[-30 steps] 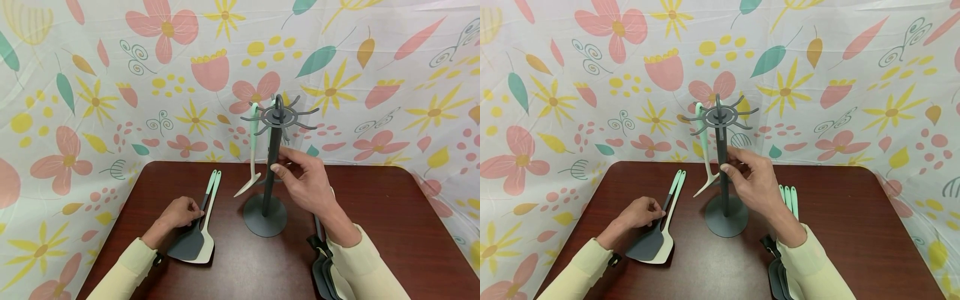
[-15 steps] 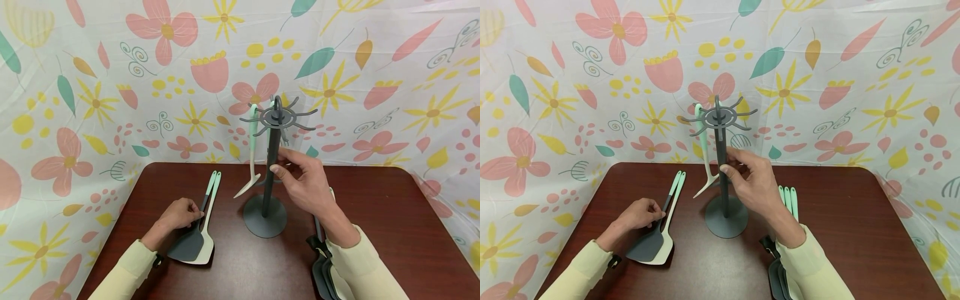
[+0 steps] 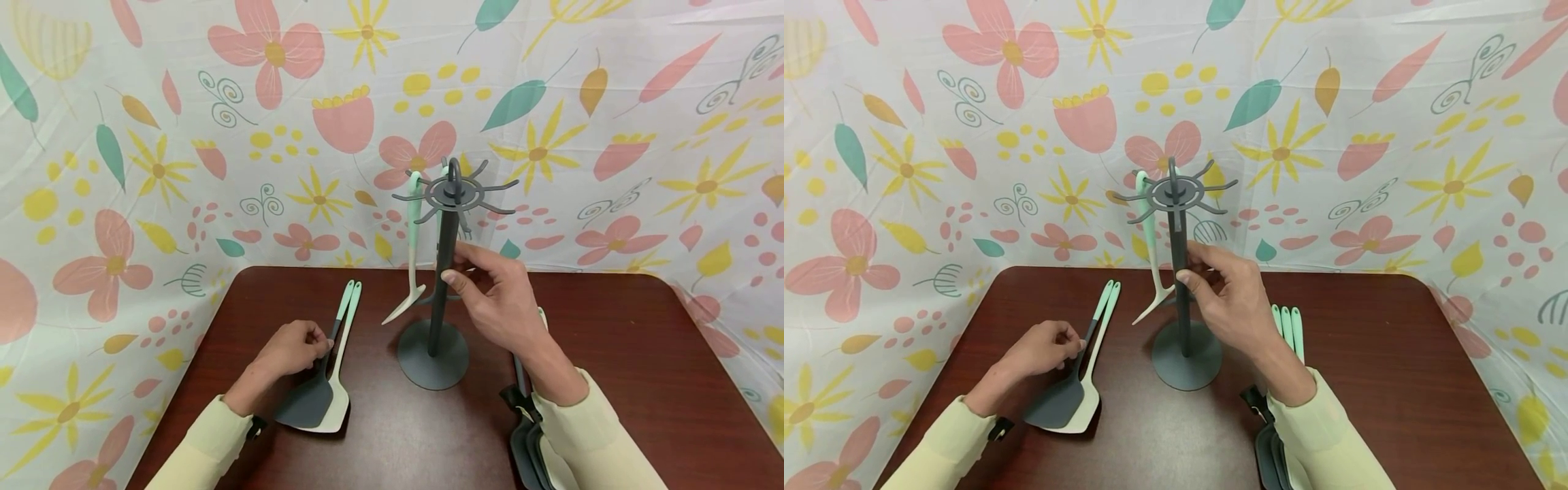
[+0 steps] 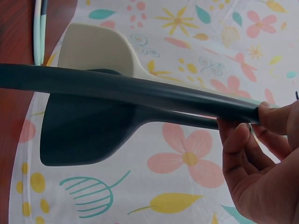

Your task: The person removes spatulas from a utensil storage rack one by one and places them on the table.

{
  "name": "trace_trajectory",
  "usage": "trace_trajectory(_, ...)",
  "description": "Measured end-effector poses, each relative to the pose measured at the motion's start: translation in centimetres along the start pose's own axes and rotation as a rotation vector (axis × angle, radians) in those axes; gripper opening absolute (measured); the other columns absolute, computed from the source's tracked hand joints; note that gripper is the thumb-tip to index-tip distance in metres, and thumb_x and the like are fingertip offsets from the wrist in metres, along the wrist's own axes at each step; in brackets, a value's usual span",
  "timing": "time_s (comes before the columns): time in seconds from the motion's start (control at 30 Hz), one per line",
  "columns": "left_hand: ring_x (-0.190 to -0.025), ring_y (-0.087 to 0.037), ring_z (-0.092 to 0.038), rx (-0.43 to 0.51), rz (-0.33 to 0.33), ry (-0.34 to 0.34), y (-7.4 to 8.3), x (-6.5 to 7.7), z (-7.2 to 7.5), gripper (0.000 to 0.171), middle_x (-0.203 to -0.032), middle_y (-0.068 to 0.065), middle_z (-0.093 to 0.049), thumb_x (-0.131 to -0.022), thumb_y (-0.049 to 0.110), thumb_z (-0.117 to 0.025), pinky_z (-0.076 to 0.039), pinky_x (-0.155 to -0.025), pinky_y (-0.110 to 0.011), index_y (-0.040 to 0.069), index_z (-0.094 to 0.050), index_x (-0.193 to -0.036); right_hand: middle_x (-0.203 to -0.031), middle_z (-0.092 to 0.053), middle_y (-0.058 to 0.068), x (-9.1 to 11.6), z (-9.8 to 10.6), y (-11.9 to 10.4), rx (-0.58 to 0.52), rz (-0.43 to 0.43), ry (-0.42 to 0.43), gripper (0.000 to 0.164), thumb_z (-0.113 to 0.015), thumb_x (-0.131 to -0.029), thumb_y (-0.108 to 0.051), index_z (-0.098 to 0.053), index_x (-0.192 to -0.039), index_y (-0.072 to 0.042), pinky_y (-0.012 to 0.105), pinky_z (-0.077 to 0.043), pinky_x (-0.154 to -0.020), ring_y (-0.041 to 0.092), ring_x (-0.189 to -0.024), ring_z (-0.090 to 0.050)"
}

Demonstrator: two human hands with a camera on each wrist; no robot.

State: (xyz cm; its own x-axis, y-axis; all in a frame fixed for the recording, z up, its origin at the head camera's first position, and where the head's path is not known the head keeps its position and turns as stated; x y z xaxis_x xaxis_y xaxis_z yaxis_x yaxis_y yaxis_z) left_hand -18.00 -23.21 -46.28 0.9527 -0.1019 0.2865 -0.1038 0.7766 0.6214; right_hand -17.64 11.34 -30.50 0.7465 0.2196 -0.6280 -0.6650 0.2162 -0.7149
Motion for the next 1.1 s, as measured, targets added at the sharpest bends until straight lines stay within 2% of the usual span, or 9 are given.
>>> trace_trajectory(0.17, -0.066, -0.016, -0.065, 0.03, -0.073, 0.005, 1.9, 0.6, 0.3, 0.015, -0.079, -0.003, -0.067, -0.102, 0.026, -0.073, -0.051, -0.061, -0.034, 0.016, -0.07, -0.091, -0.1, -0.078, 0.001, 0.0, 0.0, 0.0, 0.003, 0.003, -0.002, 0.035, -0.075, -0.096, 0.005, -0.077, -0.124, -0.015, 0.022, -0.056, -0.065, 0.017, -0.078, -0.073)
trace_trajectory(0.4, -0.065, -0.015, -0.063, 0.05, -0.196, -0.01, 4.4, 1.8, -0.2, 0.01, -0.084, 0.002, -0.068, -0.102, 0.024, -0.073, -0.051, -0.059, -0.033, 0.018, -0.071, -0.095, -0.1, -0.078, 0.001, 0.0, -0.1, 0.1, -0.009, -0.006, -0.006, 0.034, -0.074, -0.096, 0.004, -0.077, -0.124, -0.015, 0.023, -0.057, -0.066, 0.023, -0.079, -0.073)
trace_trajectory(0.7, -0.066, -0.014, -0.061, 0.053, -0.238, 0.012, 6.0, 2.5, -0.3, 0.007, -0.084, 0.006, -0.067, -0.102, 0.024, -0.073, -0.05, -0.059, -0.031, 0.021, -0.071, -0.096, -0.1, -0.078, 0.001, 0.1, -0.1, 0.2, 0.001, -0.006, -0.001, 0.034, -0.074, -0.096, 0.004, -0.077, -0.124, -0.015, 0.023, -0.057, -0.065, 0.018, -0.079, -0.073)
trace_trajectory(0.97, -0.062, -0.013, -0.063, 0.072, -0.296, -0.034, 6.8, 2.8, -0.7, 0.007, -0.08, 0.005, -0.067, -0.102, 0.024, -0.071, -0.048, -0.059, -0.029, 0.021, -0.073, -0.096, -0.1, -0.077, 0.001, 0.2, -0.2, 0.1, -0.003, -0.005, -0.011, 0.029, -0.074, -0.097, 0.004, -0.076, -0.122, -0.011, 0.023, -0.057, -0.071, 0.019, -0.084, -0.072)
trace_trajectory(1.1, -0.064, -0.017, -0.067, 0.083, -0.31, -0.056, 7.2, 2.9, -1.0, 0.008, -0.082, 0.004, -0.069, -0.102, 0.024, -0.071, -0.05, -0.059, -0.029, 0.019, -0.073, -0.097, -0.102, -0.077, 0.0, 0.1, -0.2, 0.0, 0.007, -0.003, -0.003, 0.031, -0.074, -0.097, 0.004, -0.076, -0.123, -0.012, 0.023, -0.057, -0.073, 0.015, -0.09, -0.071)
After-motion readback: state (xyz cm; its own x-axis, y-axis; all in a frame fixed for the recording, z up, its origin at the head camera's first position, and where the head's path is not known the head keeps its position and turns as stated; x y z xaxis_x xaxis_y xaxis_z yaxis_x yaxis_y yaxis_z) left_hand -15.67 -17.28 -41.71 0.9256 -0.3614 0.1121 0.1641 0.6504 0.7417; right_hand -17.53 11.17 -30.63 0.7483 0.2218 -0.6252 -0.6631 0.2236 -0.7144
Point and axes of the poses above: each hand's wrist, its own x-axis away from the middle knuckle, its own z-axis out of the back of the hand, y = z × x, the point moved 5 cm from there along -x, towards the middle knuckle
